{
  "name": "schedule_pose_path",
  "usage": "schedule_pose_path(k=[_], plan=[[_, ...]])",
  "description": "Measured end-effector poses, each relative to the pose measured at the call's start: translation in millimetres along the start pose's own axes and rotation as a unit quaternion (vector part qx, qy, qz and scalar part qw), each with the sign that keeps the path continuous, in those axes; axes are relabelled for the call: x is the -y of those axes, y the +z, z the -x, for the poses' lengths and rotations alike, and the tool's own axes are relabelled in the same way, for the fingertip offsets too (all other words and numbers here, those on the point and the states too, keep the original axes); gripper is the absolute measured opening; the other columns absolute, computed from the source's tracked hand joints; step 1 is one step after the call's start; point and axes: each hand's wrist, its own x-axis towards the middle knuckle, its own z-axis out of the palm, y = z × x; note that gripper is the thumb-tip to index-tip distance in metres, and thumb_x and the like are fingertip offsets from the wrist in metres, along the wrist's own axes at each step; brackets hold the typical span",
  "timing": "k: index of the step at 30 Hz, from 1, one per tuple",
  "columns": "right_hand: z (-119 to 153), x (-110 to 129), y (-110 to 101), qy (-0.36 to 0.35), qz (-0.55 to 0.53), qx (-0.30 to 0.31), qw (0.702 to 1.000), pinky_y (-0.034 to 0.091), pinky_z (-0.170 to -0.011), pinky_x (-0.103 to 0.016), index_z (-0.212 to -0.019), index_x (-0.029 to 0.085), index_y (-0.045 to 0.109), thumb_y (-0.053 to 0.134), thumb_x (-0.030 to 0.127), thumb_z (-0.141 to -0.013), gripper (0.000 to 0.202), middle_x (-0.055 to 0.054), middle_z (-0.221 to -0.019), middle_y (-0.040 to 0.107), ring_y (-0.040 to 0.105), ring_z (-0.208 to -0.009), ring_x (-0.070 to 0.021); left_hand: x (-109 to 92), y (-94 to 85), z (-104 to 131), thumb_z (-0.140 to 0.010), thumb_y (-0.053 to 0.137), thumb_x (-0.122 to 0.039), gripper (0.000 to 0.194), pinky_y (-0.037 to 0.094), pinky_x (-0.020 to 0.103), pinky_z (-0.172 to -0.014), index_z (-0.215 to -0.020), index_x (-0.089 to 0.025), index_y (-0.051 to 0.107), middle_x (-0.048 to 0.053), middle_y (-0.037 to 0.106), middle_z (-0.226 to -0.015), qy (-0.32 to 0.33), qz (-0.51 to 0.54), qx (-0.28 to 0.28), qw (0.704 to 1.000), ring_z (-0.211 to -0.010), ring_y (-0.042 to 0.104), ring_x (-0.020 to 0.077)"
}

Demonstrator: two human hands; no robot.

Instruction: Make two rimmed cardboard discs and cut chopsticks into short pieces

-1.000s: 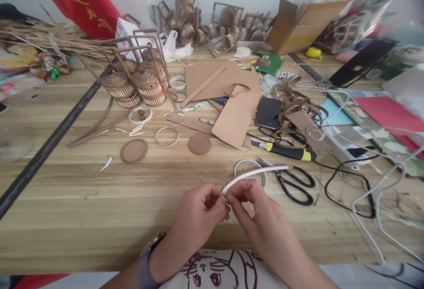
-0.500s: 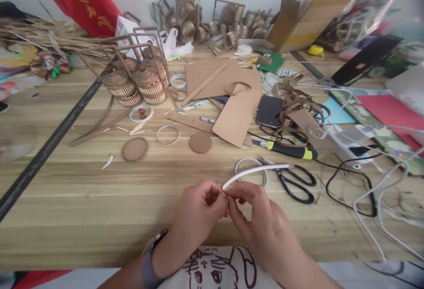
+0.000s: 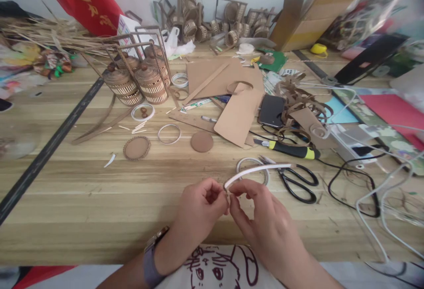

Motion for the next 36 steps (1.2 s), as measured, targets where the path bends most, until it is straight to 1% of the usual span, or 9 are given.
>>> schedule_pose_path(k=[10,14,19,25,28,30,31,34,36], plan=[[-2,2,1,0.010,-0.020,0.007,1.000,0.049,-0.055,-0.025,-0.092,0.022,0.043,0.043,0.008,-0.090,0.014,0.001,-0.071,0.058,0.059,-0.059,-0.0144,3,1.1,0,-0.072,0.053,-0.029,0.012,0.041,0.023,-0.054,-0.065,-0.020,0.058,-0.001,0.061,-0.059,0.011,-0.025,-0.004,1.000,-0.056,0.055,0.0137],[-4,0,0,0.062,-0.104,0.038,0.992,0.051,-0.056,-0.023,-0.092,0.023,0.043,0.045,0.006,-0.084,0.019,0.002,-0.074,0.056,0.058,-0.061,-0.0125,5,-0.5,3,-0.074,0.052,-0.027,0.011,0.043,0.023,-0.055,-0.067,-0.020,0.058,-0.001,0.062,-0.060,0.023,-0.021,0.004,1.000,-0.057,0.056,0.0136],[-4,-7,4,0.145,-0.208,0.056,0.966,0.049,-0.056,-0.023,-0.089,0.025,0.041,0.048,0.010,-0.080,0.019,0.003,-0.073,0.055,0.056,-0.061,-0.0122,5,-3.8,5,-0.076,0.052,-0.026,0.011,0.047,0.025,-0.058,-0.070,-0.020,0.058,0.001,0.067,-0.062,0.027,0.001,0.020,0.999,-0.059,0.062,0.0154],[-3,-30,6,0.222,-0.218,0.042,0.950,0.047,-0.059,-0.025,-0.090,0.024,0.043,0.052,0.014,-0.079,0.018,0.004,-0.072,0.056,0.053,-0.062,-0.0128,5,-13.5,8,-0.078,0.056,-0.029,0.011,0.052,0.024,-0.060,-0.072,-0.020,0.058,0.003,0.071,-0.066,0.019,0.059,0.031,0.998,-0.063,0.067,0.0162],[-2,-48,0,0.274,-0.221,0.011,0.936,0.047,-0.058,-0.025,-0.090,0.024,0.046,0.058,0.017,-0.076,0.020,0.005,-0.071,0.056,0.054,-0.060,-0.0119,7,-21.7,11,-0.078,0.059,-0.029,0.012,0.053,0.023,-0.060,-0.071,-0.019,0.057,0.002,0.072,-0.068,-0.004,0.102,0.039,0.994,-0.063,0.068,0.0150],[-2,-59,-6,0.332,-0.270,-0.016,0.903,0.047,-0.051,-0.023,-0.088,0.024,0.047,0.064,0.021,-0.072,0.024,0.007,-0.072,0.057,0.055,-0.052,-0.0097,9,-27.3,13,-0.079,0.060,-0.029,0.012,0.054,0.023,-0.060,-0.072,-0.019,0.058,0.003,0.073,-0.069,-0.019,0.121,0.044,0.991,-0.063,0.068,0.0147],[-2,-64,-10,0.369,-0.310,-0.026,0.876,0.045,-0.045,-0.022,-0.086,0.024,0.048,0.067,0.023,-0.070,0.026,0.008,-0.072,0.058,0.054,-0.047,-0.0081,11,-30.0,13,-0.079,0.060,-0.029,0.012,0.054,0.023,-0.061,-0.072,-0.019,0.058,0.003,0.073,-0.070,-0.024,0.127,0.049,0.990,-0.063,0.069,0.0147],[-3,-77,-24,0.479,-0.440,-0.070,0.756,0.042,-0.034,-0.018,-0.084,0.023,0.050,0.076,0.027,-0.061,0.035,0.008,-0.071,0.061,0.052,-0.038,-0.0059,16,-36.7,14,-0.079,0.061,-0.029,0.013,0.054,0.024,-0.060,-0.072,-0.019,0.059,0.003,0.074,-0.071,-0.033,0.143,0.056,0.988,-0.063,0.069,0.0153],[-4,-86,-32,0.526,-0.503,-0.134,0.673,0.055,-0.044,-0.021,-0.082,0.021,0.052,0.079,0.020,-0.053,0.040,0.007,-0.066,0.062,0.057,-0.044,-0.0072,16,-39.5,16,-0.077,0.063,-0.031,0.014,0.054,0.024,-0.059,-0.071,-0.019,0.059,0.003,0.074,-0.070,-0.040,0.153,0.055,0.986,-0.062,0.069,0.0158]])
